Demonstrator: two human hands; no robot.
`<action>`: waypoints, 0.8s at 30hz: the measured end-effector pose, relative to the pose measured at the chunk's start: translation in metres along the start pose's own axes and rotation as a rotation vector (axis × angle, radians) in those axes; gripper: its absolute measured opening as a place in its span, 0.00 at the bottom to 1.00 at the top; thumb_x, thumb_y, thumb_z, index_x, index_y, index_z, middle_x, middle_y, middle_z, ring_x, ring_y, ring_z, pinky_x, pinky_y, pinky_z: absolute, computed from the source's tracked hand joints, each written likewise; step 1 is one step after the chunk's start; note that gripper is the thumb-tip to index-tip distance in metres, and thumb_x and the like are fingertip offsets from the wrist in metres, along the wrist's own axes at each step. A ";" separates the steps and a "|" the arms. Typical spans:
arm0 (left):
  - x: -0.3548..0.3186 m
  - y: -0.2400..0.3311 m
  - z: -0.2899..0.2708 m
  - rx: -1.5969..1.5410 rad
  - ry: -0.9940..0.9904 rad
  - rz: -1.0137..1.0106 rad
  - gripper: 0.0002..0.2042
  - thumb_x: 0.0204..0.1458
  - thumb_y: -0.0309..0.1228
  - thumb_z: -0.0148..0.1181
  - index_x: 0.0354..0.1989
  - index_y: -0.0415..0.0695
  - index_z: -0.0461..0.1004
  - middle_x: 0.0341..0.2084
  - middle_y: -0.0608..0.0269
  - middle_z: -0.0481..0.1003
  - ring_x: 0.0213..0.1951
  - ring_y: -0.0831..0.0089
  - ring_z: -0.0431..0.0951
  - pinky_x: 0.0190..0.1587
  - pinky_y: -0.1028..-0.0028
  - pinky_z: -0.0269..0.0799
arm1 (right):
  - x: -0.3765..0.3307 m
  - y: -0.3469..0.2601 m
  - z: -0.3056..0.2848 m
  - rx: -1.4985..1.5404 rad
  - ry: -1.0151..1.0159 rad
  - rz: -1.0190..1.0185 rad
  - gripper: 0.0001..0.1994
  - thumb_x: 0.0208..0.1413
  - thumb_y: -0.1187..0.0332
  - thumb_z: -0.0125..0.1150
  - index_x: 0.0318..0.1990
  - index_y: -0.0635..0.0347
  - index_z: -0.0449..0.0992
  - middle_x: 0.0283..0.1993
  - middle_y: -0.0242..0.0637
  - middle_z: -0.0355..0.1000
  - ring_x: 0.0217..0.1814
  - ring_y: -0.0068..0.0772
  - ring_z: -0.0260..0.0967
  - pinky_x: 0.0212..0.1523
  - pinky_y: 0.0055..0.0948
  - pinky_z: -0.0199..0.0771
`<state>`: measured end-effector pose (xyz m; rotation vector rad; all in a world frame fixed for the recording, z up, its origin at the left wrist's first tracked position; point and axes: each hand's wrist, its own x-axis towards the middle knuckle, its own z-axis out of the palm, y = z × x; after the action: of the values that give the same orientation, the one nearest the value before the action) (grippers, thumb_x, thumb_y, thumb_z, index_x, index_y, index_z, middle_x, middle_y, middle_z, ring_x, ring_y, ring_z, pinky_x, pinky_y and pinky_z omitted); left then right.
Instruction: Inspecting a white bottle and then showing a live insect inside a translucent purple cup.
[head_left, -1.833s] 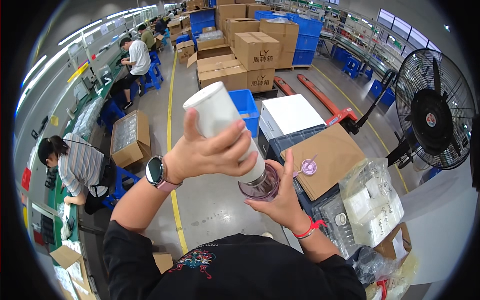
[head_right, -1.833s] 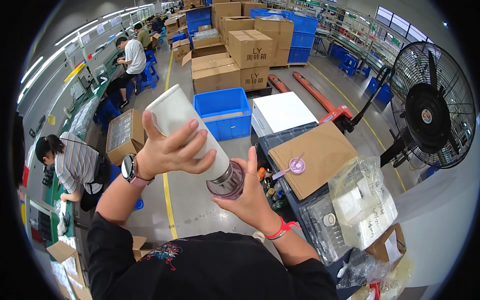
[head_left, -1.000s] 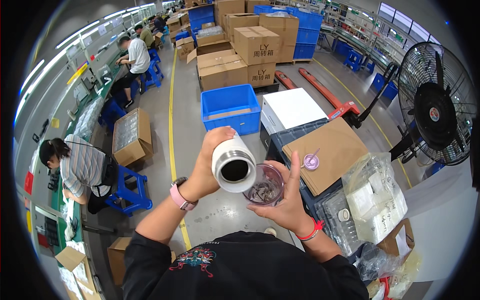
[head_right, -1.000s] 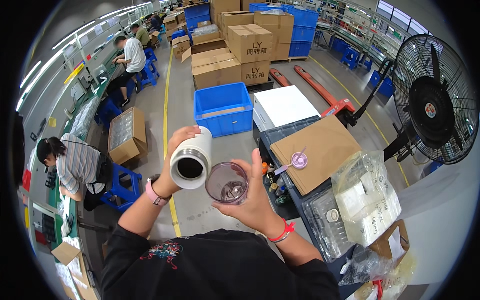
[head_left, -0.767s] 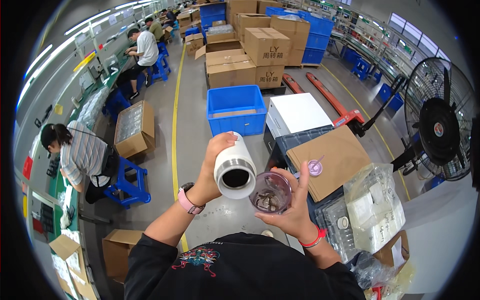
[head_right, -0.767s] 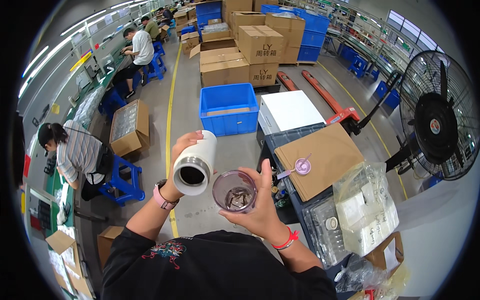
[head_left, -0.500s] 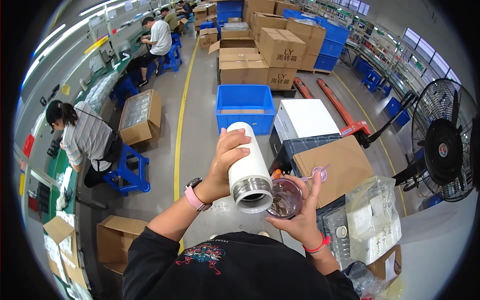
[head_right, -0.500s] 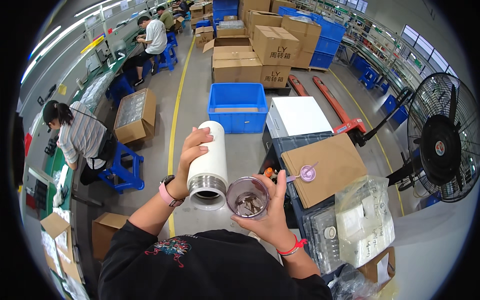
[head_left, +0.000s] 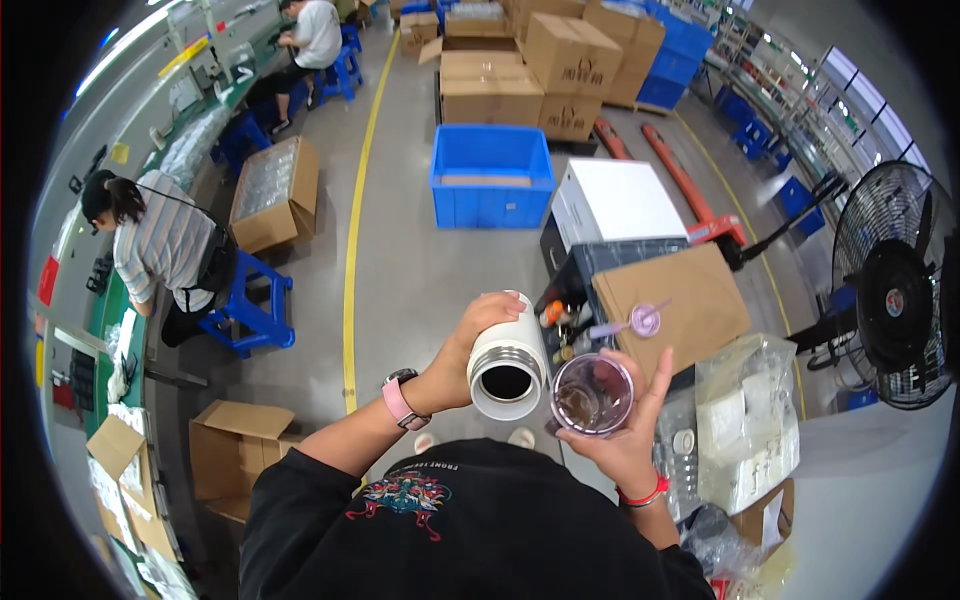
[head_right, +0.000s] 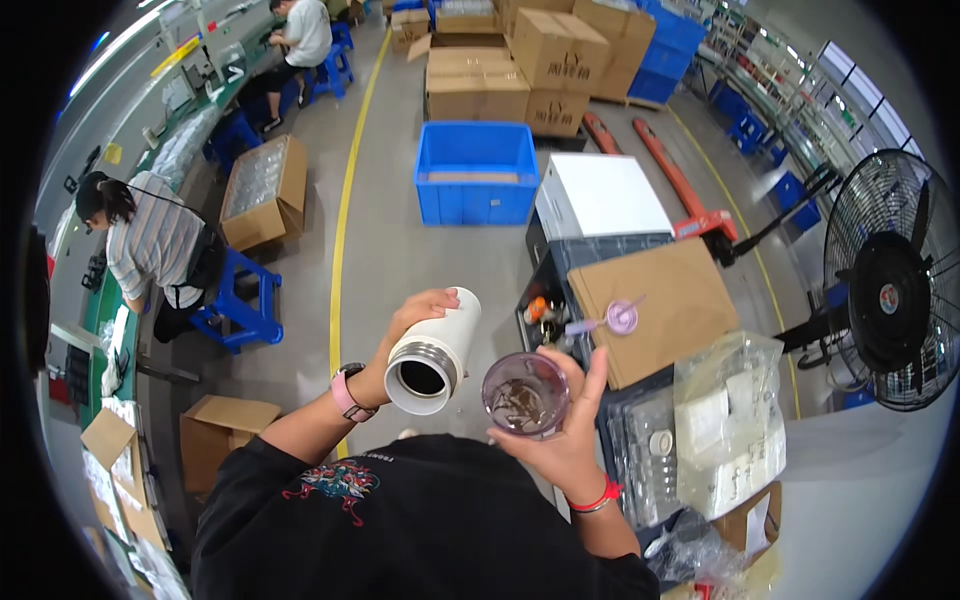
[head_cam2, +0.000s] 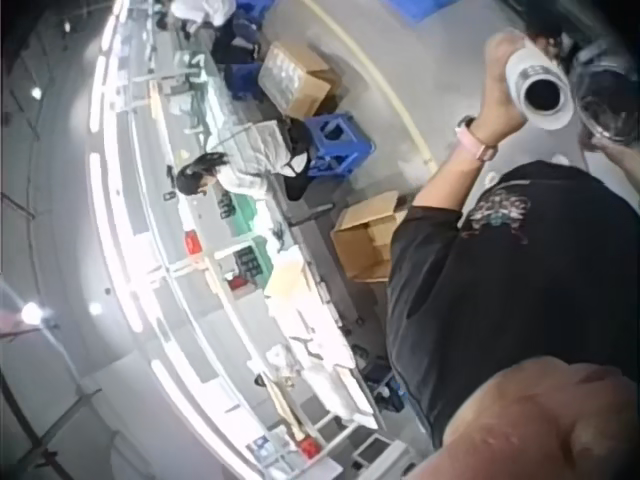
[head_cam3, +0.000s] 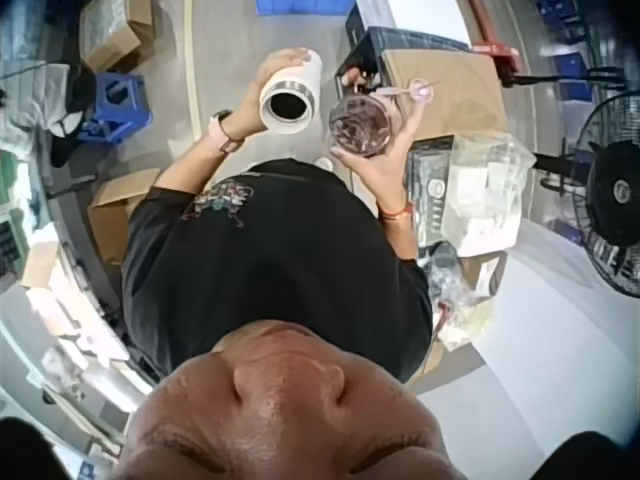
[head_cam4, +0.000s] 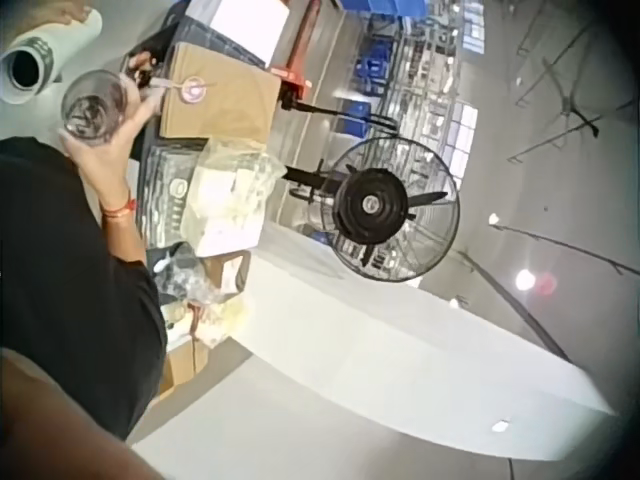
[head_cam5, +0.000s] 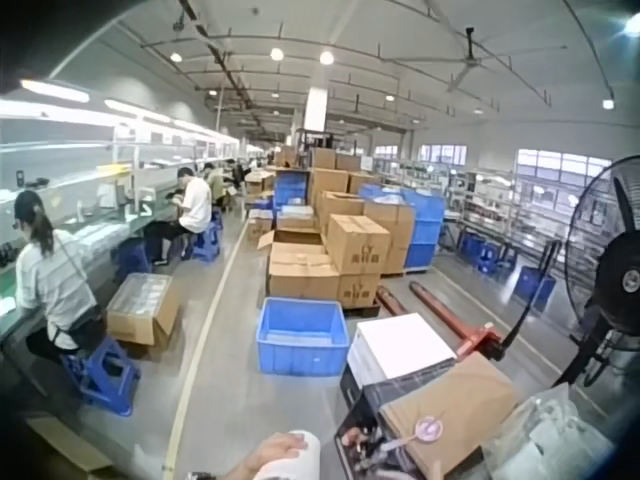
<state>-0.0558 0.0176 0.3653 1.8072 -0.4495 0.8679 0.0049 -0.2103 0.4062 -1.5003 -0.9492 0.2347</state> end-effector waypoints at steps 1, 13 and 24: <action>-0.010 -0.001 0.005 -0.028 -0.006 -0.064 0.38 0.31 0.26 0.74 0.54 0.48 0.58 0.51 0.54 0.63 0.57 0.56 0.62 0.60 0.59 0.57 | -0.003 0.003 -0.002 -0.017 0.014 -0.015 0.64 0.32 0.77 0.75 0.67 0.55 0.22 0.60 0.48 0.54 0.59 0.40 0.58 0.57 0.36 0.64; -0.061 -0.006 0.041 -0.454 -0.076 -0.854 0.40 0.35 0.26 0.73 0.58 0.41 0.56 0.49 0.64 0.66 0.53 0.75 0.66 0.57 0.72 0.60 | -0.029 0.025 -0.018 -0.041 0.222 0.206 0.65 0.29 0.79 0.74 0.67 0.53 0.23 0.60 0.47 0.55 0.59 0.39 0.58 0.60 0.36 0.59; -0.055 -0.007 0.042 0.184 -0.162 -0.476 0.31 0.33 0.27 0.71 0.50 0.48 0.64 0.48 0.59 0.66 0.55 0.57 0.63 0.61 0.54 0.48 | -0.036 0.027 -0.027 -0.069 0.261 0.202 0.64 0.29 0.76 0.75 0.68 0.56 0.25 0.60 0.47 0.54 0.60 0.39 0.58 0.61 0.37 0.58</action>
<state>-0.0733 -0.0231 0.3119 2.0460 -0.0293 0.4441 0.0103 -0.2513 0.3736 -1.6458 -0.6038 0.1477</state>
